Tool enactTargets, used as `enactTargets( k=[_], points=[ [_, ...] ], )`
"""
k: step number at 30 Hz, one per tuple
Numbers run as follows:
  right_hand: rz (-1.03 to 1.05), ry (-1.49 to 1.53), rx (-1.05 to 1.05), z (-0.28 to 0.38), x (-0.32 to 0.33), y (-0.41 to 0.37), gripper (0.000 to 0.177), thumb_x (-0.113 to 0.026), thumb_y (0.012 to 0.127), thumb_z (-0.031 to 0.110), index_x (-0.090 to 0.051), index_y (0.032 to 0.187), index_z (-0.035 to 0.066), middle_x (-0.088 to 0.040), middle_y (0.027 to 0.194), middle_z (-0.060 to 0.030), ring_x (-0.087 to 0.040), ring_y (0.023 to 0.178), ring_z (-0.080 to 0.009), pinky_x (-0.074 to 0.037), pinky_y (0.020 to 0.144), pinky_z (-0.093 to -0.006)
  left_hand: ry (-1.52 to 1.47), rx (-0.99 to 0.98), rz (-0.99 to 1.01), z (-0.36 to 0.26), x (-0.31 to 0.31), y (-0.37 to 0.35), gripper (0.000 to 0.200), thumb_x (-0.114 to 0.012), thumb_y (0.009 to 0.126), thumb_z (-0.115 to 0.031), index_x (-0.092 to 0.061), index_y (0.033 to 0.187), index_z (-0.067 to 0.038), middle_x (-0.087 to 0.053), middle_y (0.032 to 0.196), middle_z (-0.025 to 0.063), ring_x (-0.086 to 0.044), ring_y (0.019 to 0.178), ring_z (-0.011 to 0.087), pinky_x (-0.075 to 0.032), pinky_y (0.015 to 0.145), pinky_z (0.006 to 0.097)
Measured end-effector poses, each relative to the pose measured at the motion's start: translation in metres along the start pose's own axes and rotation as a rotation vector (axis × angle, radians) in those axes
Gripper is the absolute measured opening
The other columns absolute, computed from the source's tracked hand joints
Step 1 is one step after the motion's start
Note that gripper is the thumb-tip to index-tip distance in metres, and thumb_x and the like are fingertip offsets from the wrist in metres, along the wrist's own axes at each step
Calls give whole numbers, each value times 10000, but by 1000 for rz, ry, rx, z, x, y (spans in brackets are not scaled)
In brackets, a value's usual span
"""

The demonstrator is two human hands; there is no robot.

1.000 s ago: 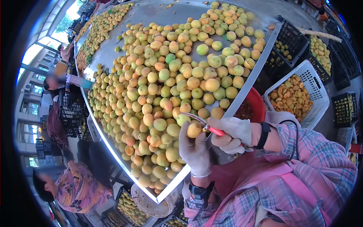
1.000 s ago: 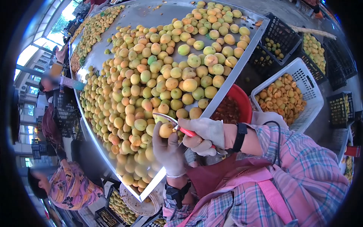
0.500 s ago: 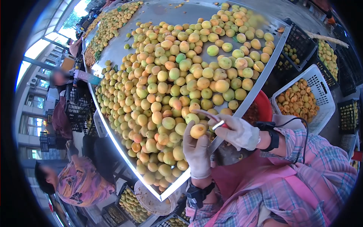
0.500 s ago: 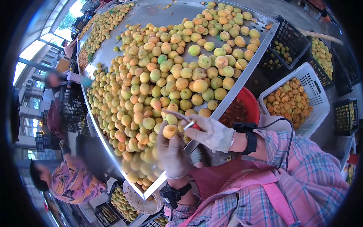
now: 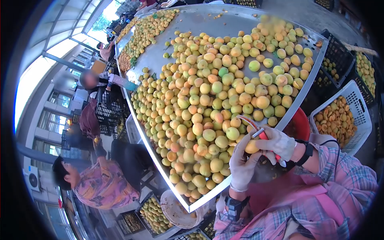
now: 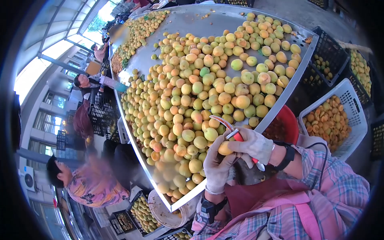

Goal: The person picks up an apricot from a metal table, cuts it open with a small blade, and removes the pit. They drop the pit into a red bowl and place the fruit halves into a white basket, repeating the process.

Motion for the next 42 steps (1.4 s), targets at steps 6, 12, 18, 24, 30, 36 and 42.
enactTargets(
  k=[6,12,18,24,30,36,42],
  points=[
    [13,294,-145,-12,-3,-2,284,-630,894,236,-556,1028,-3,-605,694,-51,-540,408,-116,-405,360,-252,-15,1,20,-2,0,-3,506,-608,856,98,-455,1338,78,-563,1259,152,-593,1081,210,-513,921,320],
    [-28,309,-154,-3,1,-11,374,-631,882,183,-470,1169,6,-596,739,-68,-556,417,-139,-430,366,-240,38,-50,64,-12,-11,-3,514,-655,853,59,-468,1331,73,-584,1238,149,-589,1095,212,-499,939,322],
    [85,177,-17,-23,-2,-7,442,-591,863,145,-438,1253,4,-618,781,-82,-567,448,-136,-447,405,-249,75,-55,96,-17,-16,-9,513,-661,853,48,-470,1328,72,-572,1253,145,-578,1111,210,-483,959,326],
    [-36,280,-192,-4,-2,-20,232,-596,826,185,-527,990,36,-570,733,-42,-533,491,-97,-410,418,-239,-45,-56,44,-22,-30,-14,575,-664,863,10,-396,1366,90,-593,1133,142,-617,915,177,-538,816,296],
    [-64,322,-130,-4,-1,-25,223,-591,837,170,-532,1003,34,-563,715,-40,-518,472,-93,-389,399,-231,-120,-5,54,-25,-39,-14,589,-711,865,-111,-426,1342,83,-604,1039,78,-598,853,133,-512,776,251],
    [-113,283,-128,5,-3,-33,330,-603,884,240,-510,1115,22,-542,714,-41,-531,437,-105,-392,372,-240,-135,-12,62,-28,-47,-13,586,-720,870,-188,-459,1322,79,-612,1030,67,-584,861,118,-484,780,237],
    [-84,291,-104,2,-7,-35,390,-628,875,286,-493,1118,13,-541,711,-46,-520,416,-108,-402,360,-234,-239,45,135,-22,-37,-13,576,-698,852,-48,-405,1324,105,-611,983,102,-612,834,149,-533,765,252]
  ],
)
Point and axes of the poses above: each hand's wrist, its own y-axis towards the middle knuckle, its own x-axis out of the back of the hand, z = x × y, the point moved 3 cm from there along y, towards the middle knuckle
